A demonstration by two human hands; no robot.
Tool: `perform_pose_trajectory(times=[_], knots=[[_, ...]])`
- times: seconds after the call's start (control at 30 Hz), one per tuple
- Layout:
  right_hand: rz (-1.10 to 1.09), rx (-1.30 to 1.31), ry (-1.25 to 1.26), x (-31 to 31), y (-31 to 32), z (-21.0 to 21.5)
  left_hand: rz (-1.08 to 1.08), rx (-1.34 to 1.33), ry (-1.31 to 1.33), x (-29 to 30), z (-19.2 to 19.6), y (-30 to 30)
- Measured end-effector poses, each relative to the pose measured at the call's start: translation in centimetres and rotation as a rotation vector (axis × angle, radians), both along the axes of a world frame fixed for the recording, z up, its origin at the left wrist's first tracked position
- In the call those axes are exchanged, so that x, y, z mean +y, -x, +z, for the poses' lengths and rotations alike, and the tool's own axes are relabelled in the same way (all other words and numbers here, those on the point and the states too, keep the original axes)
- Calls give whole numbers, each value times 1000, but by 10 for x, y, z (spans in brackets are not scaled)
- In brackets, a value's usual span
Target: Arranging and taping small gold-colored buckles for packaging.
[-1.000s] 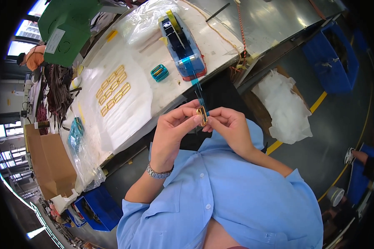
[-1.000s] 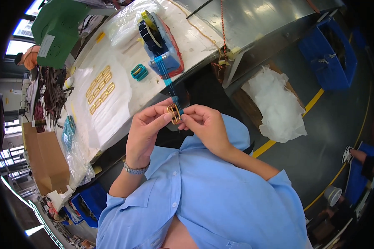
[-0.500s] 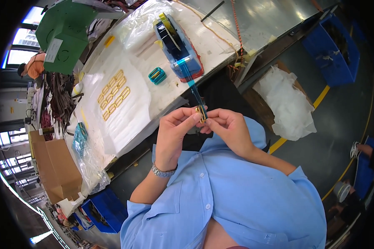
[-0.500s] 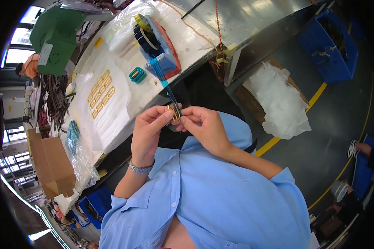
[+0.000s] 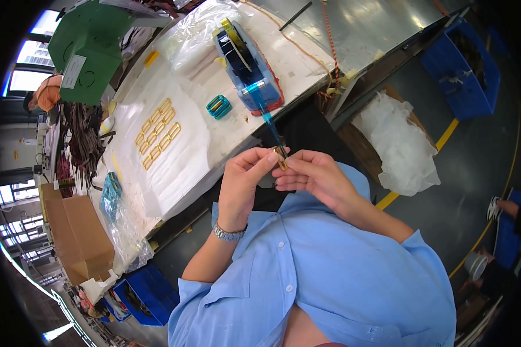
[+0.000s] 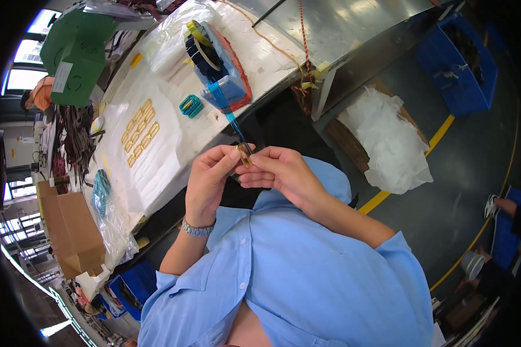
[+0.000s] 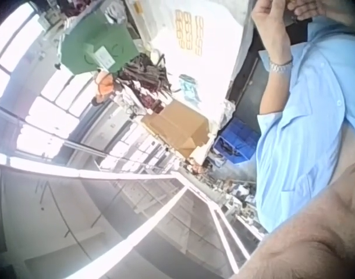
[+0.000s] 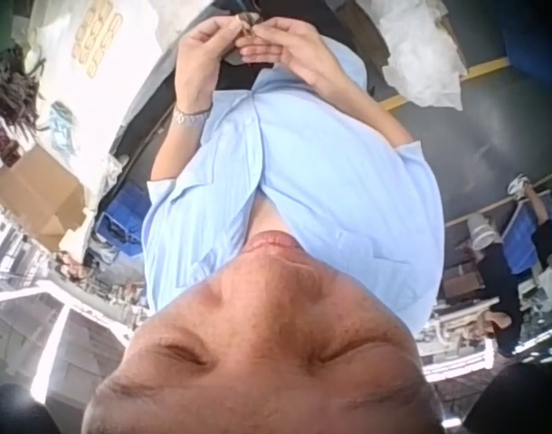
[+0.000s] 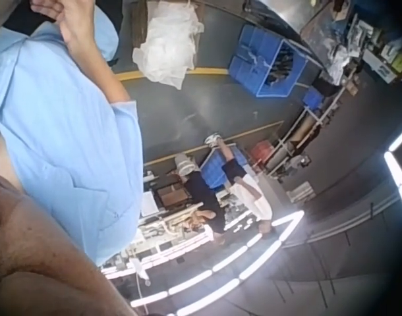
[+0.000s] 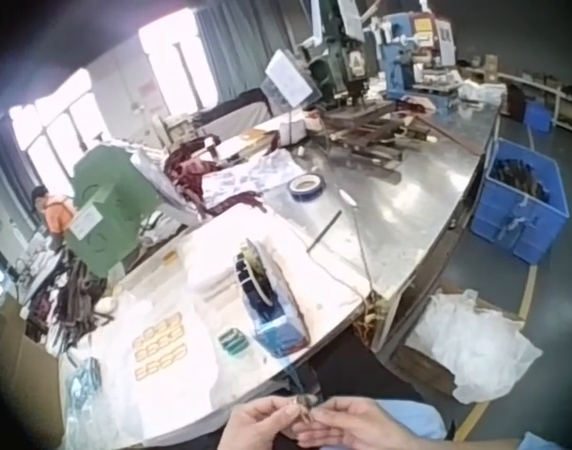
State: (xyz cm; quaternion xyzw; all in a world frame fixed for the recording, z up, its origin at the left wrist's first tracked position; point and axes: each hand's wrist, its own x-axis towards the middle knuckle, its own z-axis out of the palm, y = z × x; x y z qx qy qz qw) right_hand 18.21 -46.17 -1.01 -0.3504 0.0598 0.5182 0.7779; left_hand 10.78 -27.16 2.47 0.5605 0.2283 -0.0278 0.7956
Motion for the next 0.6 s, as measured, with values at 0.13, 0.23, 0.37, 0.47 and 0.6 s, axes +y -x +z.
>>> perform_pose_trajectory(times=[0.13, 0.23, 0.37, 0.47, 0.6], knots=[[-14, 9, -40, -3, 1, -1, 24, -70, -93, -1, -5, 1], [-8, 43, -55, -3, 2, 1, -33, -32, -127, -9, -7, -4], [-27, 107, -55, -2, 5, 3, -71, -4, -82, -8, -15, -10], [-29, 137, -105, -4, 2, 11, -45, 72, -34, -5, -18, -12], [42, -94, -69, -6, -3, 26, -36, 171, 67, 1, -11, -19]])
